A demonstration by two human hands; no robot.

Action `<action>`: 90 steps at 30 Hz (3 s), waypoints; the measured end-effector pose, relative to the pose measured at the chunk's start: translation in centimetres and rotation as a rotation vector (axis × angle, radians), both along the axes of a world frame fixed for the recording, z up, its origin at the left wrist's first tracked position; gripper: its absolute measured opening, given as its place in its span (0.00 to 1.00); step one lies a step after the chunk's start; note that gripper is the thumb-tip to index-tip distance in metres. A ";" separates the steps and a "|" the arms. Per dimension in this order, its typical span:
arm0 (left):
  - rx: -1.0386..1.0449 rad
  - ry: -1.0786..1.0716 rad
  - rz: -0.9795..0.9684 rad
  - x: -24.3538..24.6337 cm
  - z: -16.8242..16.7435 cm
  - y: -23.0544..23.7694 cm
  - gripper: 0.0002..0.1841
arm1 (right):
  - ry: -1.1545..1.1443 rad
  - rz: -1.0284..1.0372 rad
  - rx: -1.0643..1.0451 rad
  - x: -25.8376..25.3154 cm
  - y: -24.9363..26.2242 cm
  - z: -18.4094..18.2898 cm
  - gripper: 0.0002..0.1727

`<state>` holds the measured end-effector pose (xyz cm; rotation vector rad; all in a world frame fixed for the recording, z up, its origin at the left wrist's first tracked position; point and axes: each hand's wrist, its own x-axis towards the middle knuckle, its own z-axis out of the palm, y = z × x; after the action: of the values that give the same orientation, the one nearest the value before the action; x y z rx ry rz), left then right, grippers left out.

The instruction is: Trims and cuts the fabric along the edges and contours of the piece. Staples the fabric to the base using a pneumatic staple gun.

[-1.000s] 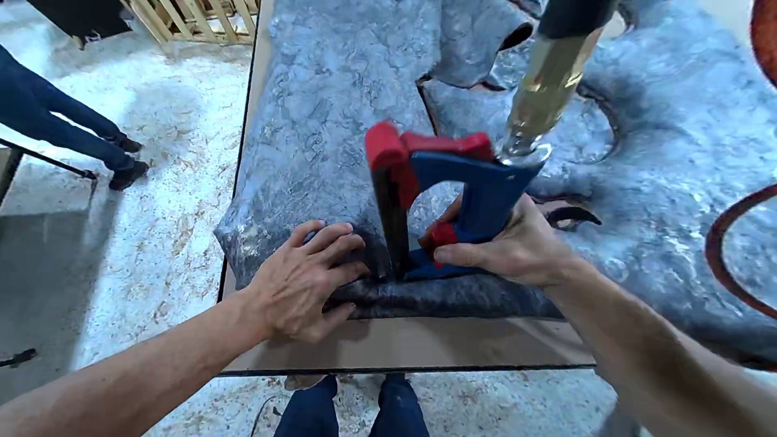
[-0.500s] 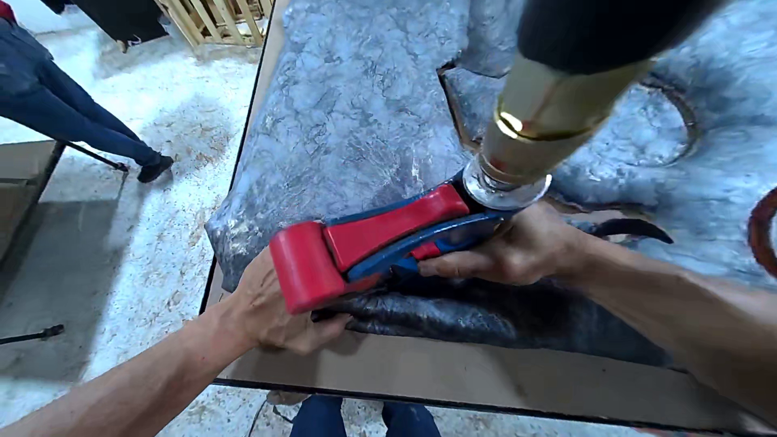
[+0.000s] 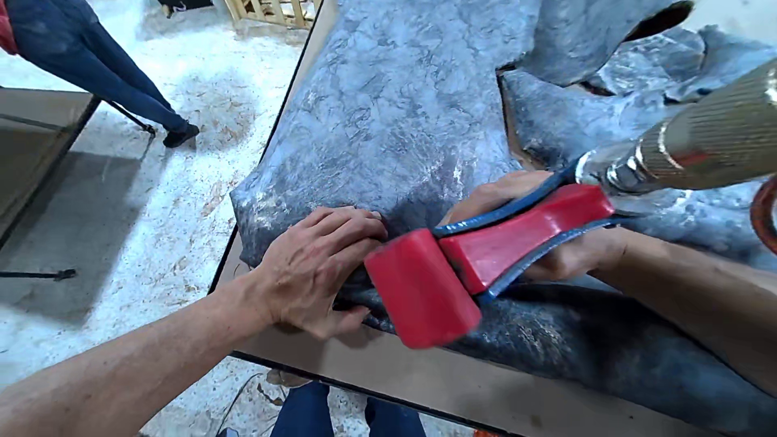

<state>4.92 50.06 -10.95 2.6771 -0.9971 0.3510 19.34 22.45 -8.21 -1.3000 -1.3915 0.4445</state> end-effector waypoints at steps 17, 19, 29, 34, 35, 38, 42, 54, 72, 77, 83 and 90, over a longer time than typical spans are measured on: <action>0.275 0.156 -0.297 3.1 5.5 1.1 0.33 | 0.131 -0.323 -0.092 -4.3 -3.7 0.0 0.15; 0.257 0.174 -0.364 4.9 5.8 1.7 0.37 | 0.082 -0.422 -0.109 -5.2 -4.0 -0.1 0.17; 0.181 0.188 -0.328 6.3 3.4 2.4 0.41 | 0.029 -0.474 -0.146 -6.5 -2.5 -0.5 0.17; 0.152 0.155 -0.336 6.2 2.9 2.3 0.43 | 0.026 -0.487 -0.124 -7.4 -2.7 -0.9 0.15; 0.157 0.157 -0.336 6.2 2.9 2.3 0.43 | 0.029 -0.480 -0.126 -7.6 -2.7 -0.9 0.14; 0.133 0.151 -0.337 6.3 2.7 2.3 0.43 | 0.043 -0.461 -0.125 -7.7 -2.3 -0.7 0.12; 0.086 0.152 -0.255 4.6 3.7 1.7 0.36 | 0.058 -0.491 -0.067 -8.0 -2.2 -0.7 0.16; 0.145 0.076 -0.302 5.4 3.3 2.3 0.46 | 0.064 -0.582 -0.032 -8.7 -1.6 -0.5 0.19; -0.062 -0.019 -0.404 5.3 2.5 3.6 0.38 | 0.170 -0.641 0.036 -7.3 -3.7 0.4 0.20; 0.219 0.050 -0.503 5.5 3.2 3.4 0.36 | 0.220 -0.785 0.087 -8.0 -4.3 -0.8 0.21; 0.322 0.091 -0.519 6.6 3.6 3.0 0.38 | 0.245 -0.834 0.089 -7.9 -4.0 -1.1 0.22; 0.215 0.110 -0.554 6.8 3.7 4.5 0.33 | 0.245 -0.858 0.114 -8.0 -4.0 -1.2 0.21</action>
<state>11.76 54.54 -7.29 2.4151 -1.7500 -0.0200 11.29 18.48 -9.37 -1.5431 -0.5543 -0.0652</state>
